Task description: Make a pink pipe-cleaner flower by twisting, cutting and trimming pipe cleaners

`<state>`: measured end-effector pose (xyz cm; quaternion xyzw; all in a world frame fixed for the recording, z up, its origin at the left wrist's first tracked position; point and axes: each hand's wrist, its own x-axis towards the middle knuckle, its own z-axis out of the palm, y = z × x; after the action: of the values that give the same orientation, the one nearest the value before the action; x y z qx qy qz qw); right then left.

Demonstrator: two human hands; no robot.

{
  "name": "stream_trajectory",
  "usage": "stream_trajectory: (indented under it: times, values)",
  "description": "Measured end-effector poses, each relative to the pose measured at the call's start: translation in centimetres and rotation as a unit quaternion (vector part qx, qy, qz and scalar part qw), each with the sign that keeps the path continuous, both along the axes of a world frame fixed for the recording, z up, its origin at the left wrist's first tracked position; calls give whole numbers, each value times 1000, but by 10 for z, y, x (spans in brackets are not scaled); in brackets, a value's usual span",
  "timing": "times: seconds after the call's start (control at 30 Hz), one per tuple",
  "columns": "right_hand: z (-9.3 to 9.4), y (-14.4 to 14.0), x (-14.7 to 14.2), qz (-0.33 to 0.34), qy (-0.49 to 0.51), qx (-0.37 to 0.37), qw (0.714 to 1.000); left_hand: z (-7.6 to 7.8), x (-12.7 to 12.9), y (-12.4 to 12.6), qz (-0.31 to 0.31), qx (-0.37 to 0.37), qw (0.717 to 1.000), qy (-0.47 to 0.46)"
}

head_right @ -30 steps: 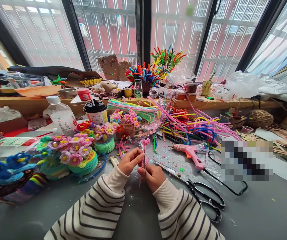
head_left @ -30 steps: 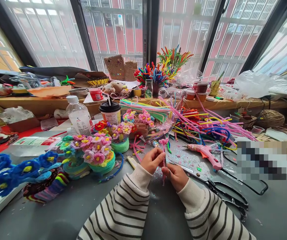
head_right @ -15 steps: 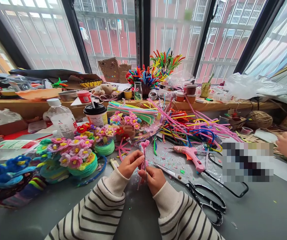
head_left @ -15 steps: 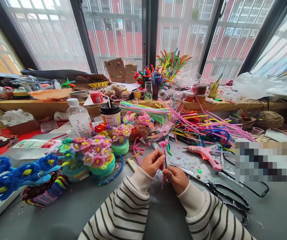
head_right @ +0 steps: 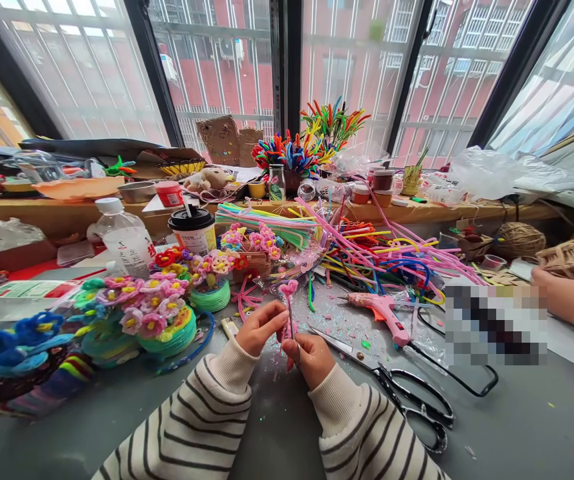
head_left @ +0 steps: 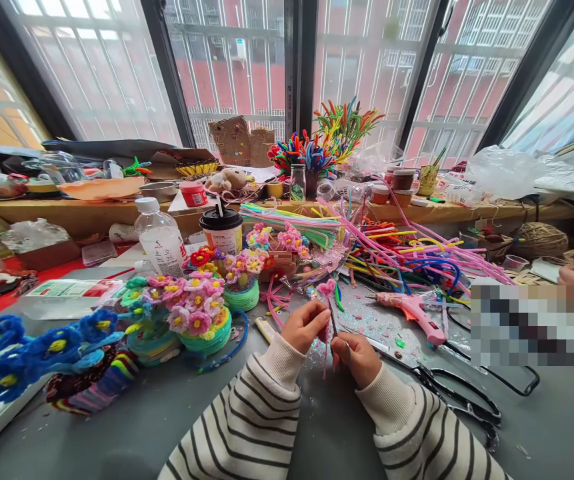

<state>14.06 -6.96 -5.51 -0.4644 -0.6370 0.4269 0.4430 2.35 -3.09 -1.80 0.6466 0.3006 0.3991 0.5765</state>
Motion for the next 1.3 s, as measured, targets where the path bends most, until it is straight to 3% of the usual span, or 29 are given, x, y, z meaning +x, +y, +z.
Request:
stream_trajectory:
  times: [0.2,0.5,0.9,1.1,1.3]
  values:
    - [7,-2,-2,34,27,4,999,0,0,-1,-9,-16,1000,7]
    - [6,1,0,-24,-13,-5,1000,2,0,0,7,-18,1000,-8]
    - [6,1,0,11,-3,8,1000,2,0,0,-17,-6,1000,-11]
    - [8,1,0,-33,-6,0,999,2,0,0,-5,-7,1000,-11]
    - [6,-1,-2,-2,-24,27,999,1,0,0,25,1,1000,-4]
